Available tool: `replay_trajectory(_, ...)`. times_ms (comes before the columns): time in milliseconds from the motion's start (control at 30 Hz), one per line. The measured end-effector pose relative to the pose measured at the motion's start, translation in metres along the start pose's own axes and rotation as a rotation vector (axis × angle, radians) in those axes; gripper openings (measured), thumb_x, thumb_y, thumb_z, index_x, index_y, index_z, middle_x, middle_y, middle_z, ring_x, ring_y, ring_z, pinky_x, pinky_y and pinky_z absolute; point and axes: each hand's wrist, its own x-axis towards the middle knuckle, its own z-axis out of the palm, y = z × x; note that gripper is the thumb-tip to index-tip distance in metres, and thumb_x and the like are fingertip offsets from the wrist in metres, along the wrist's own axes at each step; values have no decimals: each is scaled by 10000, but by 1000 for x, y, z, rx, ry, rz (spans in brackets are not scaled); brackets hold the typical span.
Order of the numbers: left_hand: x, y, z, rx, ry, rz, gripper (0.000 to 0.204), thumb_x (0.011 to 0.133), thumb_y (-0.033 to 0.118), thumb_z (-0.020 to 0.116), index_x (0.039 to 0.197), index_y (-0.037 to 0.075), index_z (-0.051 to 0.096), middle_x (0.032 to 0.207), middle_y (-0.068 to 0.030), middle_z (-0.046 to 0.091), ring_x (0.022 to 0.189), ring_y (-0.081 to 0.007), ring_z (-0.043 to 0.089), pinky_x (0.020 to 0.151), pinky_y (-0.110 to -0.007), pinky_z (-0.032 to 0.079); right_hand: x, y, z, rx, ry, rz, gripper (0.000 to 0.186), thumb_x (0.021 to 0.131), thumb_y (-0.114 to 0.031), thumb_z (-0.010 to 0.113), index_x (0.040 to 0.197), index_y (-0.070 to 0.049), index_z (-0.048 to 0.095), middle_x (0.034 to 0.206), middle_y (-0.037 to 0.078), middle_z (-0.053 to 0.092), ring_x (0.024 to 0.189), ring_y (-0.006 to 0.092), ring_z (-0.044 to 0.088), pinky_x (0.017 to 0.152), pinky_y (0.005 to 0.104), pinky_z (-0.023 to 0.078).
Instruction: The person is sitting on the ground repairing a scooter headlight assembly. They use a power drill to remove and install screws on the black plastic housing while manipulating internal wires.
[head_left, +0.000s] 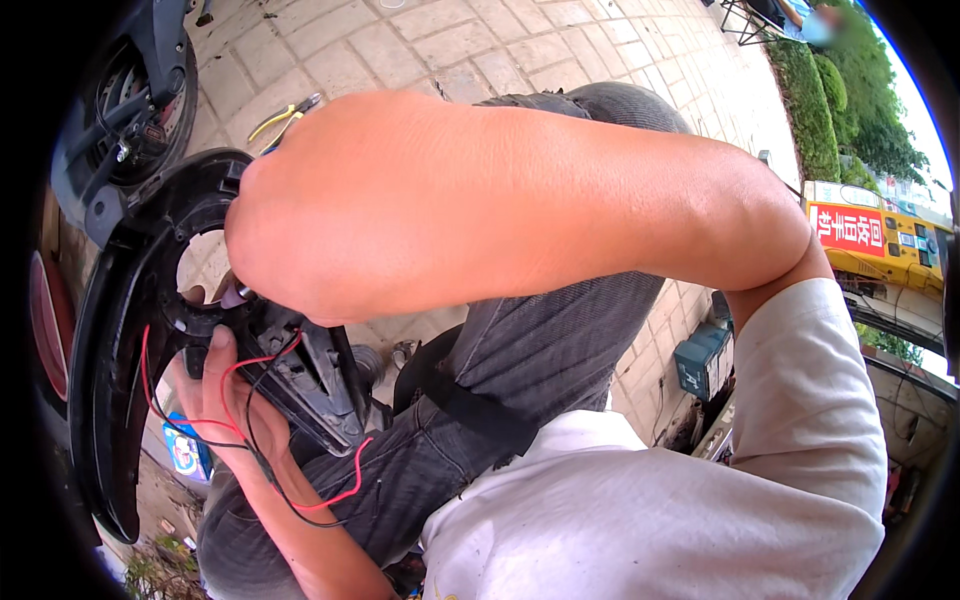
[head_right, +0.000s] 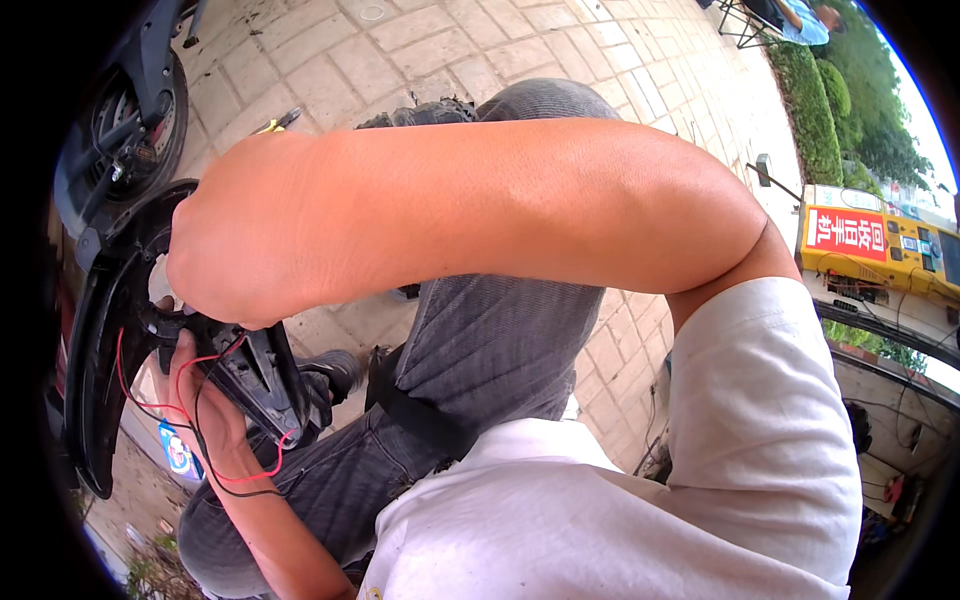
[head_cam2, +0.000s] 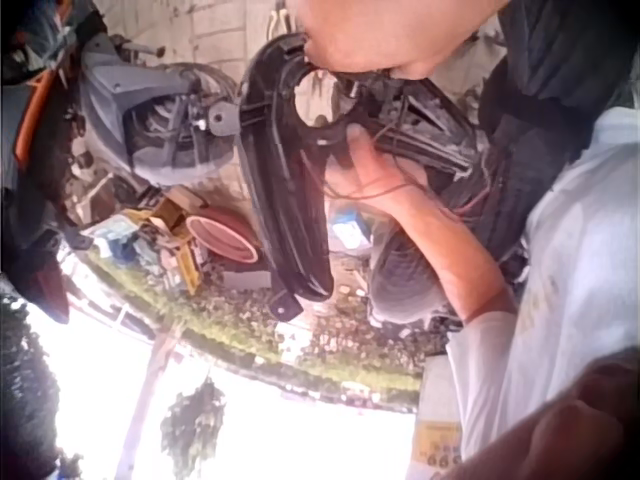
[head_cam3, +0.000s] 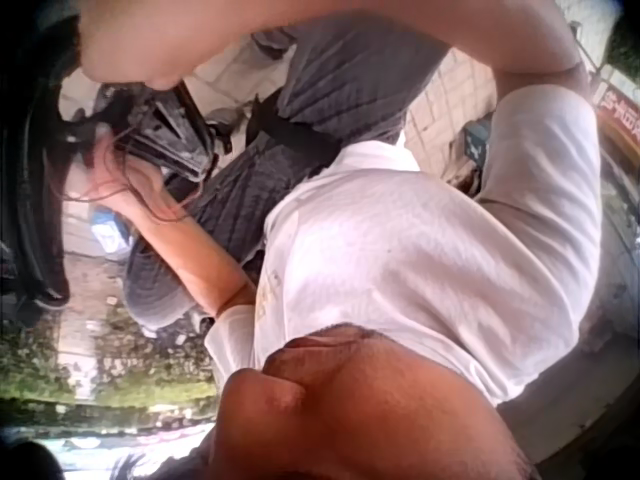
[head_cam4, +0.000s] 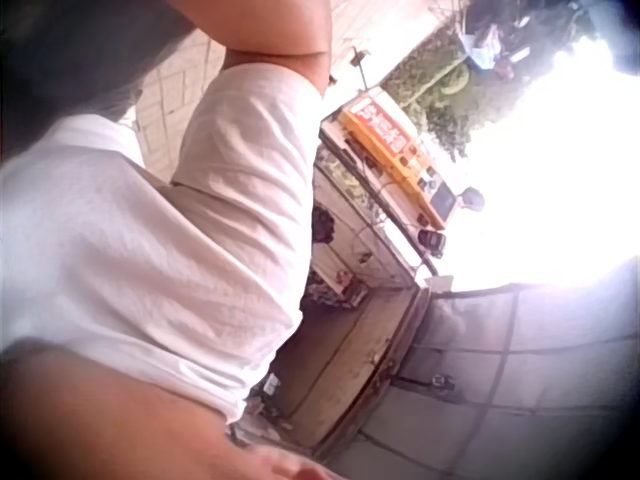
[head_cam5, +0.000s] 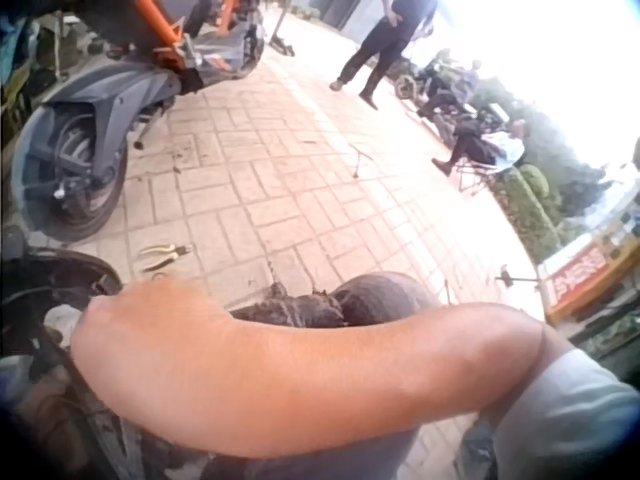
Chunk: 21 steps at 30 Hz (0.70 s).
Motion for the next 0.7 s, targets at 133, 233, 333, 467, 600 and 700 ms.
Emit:
replay_trajectory(133, 1, -2, 0, 0, -28, 13, 405, 938, 71, 589, 1313, -37, 482, 1192, -145, 608, 1098, -231, 605, 933, -378, 508, -3, 1, 1, -10, 46, -70, 151, 759, -161, 651, 793, -20, 694, 744, 152, 688, 713, 338, 693, 566, 451, 537)
replay_trajectory(233, 1, -3, -1, -21, -75, 21, 414, 927, 58, 610, 1309, -35, 483, 1194, -140, 610, 1102, -233, 602, 941, -380, 503, -4, 2, 2, -23, 55, -79, 146, 772, -168, 649, 793, -29, 688, 750, 149, 690, 724, 337, 695, 574, 446, 539)
replay_trajectory(333, 0, -3, -1, -9, -51, 21, 406, 921, 42, 614, 1302, -31, 494, 1203, -141, 609, 1118, -233, 595, 969, -380, 486, -2, 0, 3, -5, 63, -40, 140, 771, -163, 649, 808, -34, 690, 765, 149, 693, 736, 338, 695, 582, 446, 540)
replay_trajectory(467, -1, -2, -1, 39, -29, 36, 386, 922, 23, 604, 1293, -26, 509, 1216, -137, 609, 1137, -230, 586, 1004, -384, 460, -2, -1, 2, -13, 51, -19, 135, 770, -157, 646, 815, -38, 689, 777, 150, 695, 748, 336, 696, 585, 451, 538)
replay_trajectory(600, -2, 0, -1, 26, -39, 40, 375, 923, 9, 594, 1288, -24, 515, 1213, -128, 613, 1139, -225, 585, 1015, -387, 452, -1, -2, 2, -13, 78, -29, 139, 762, -158, 647, 817, -37, 688, 773, 150, 694, 749, 337, 695, 591, 448, 535)
replay_trajectory(700, -3, 1, 0, 28, -31, 46, 374, 922, 8, 595, 1286, -26, 517, 1209, -125, 616, 1134, -221, 586, 1010, -381, 453, -1, -1, 2, -7, 79, -40, 142, 755, -161, 650, 814, -37, 688, 769, 151, 692, 749, 338, 694, 595, 446, 534)
